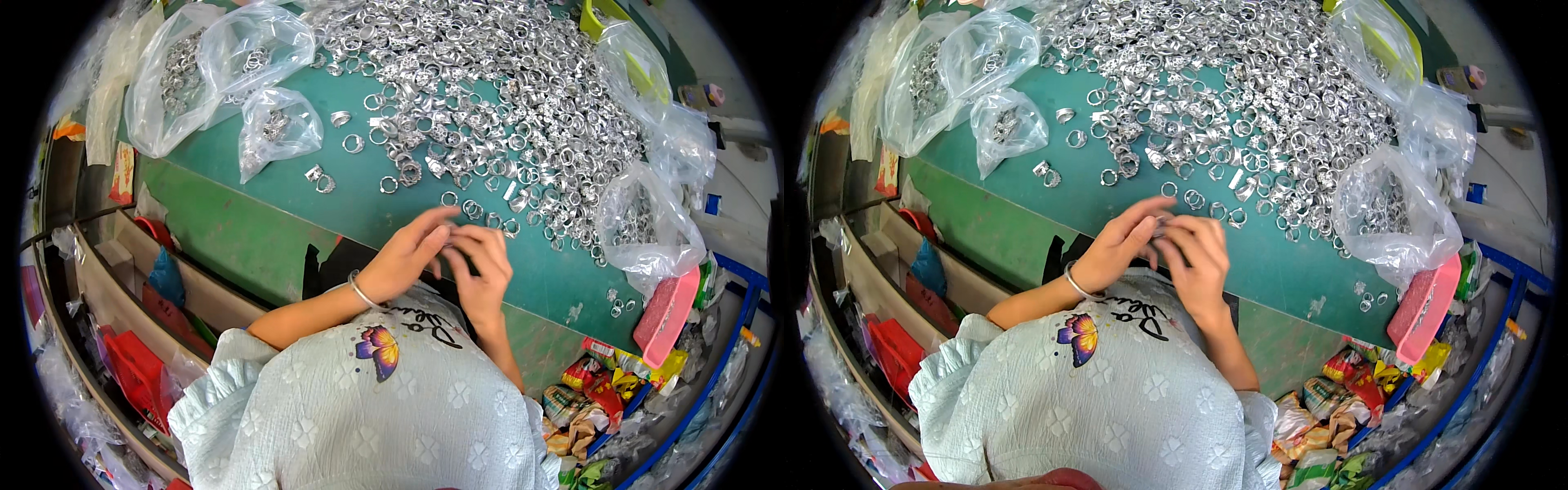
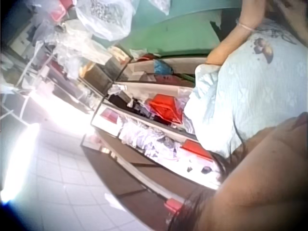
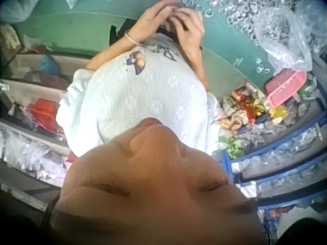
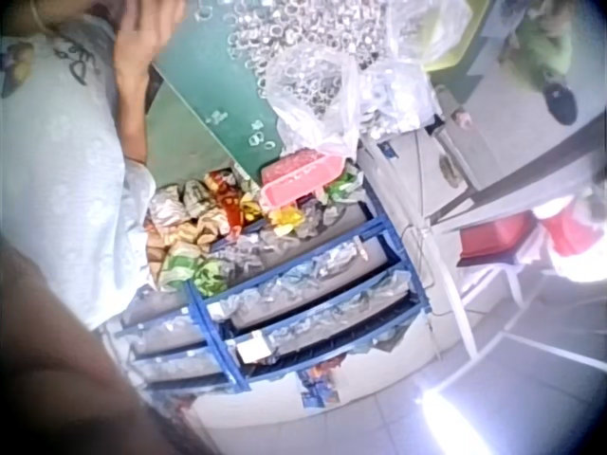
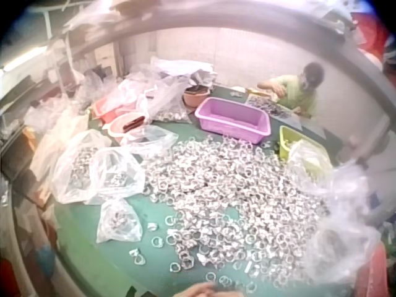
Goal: The person assembles small silver metal rings and decorative charms into keychains by hand. They pick up components from a large pile on a green table, link them together, and place the finished keychains into clear plastic bags. The person also sorts loose rings and occasionally reaches for new bags from a nearby shelf.
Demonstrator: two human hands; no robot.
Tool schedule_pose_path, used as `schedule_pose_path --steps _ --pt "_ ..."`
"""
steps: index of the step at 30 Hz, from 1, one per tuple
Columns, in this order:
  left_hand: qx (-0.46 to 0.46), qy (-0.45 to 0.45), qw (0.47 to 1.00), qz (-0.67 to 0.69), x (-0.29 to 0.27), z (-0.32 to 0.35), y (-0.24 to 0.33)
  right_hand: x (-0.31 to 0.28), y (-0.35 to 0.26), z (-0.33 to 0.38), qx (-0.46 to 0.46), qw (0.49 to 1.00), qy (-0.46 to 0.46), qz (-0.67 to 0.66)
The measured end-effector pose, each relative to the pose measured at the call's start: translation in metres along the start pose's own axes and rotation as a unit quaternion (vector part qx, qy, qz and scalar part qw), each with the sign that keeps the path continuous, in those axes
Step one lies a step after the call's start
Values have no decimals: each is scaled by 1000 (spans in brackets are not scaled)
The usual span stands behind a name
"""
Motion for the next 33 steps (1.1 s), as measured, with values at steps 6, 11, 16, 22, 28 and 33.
schedule_pose_path --steps 6,11,16,22,28,33 --pt "-82 -22 994 72 -14 8 -16 -4 10 -47 13 984 97 150" --pt "-55 29 994 86 -10 5 -7 11 17 -58 45 983 22 175" --pt "-134 119 939 294 -13 2 -3 15 -1 -37 79 986 -136 -55" --pt "-148 -25 942 301 -20 9 -21 43 3 -90 -47 967 -14 252" --pt "-102 164 937 290 -24 7 2 34 -7 -70 -30 987 -95 128" --pt "-94 68 957 267 -32 4 -9 43 -17 -88 -29 993 -99 55"
Point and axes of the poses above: each hand's wrist, its own z-axis away from the middle knuckle, its own x-axis out of the palm, y = z × x, the point moved 6 cm from there along -z, towards the middle knuckle, and after that the axes turned 8 degrees about x, right-handed, at the moved point
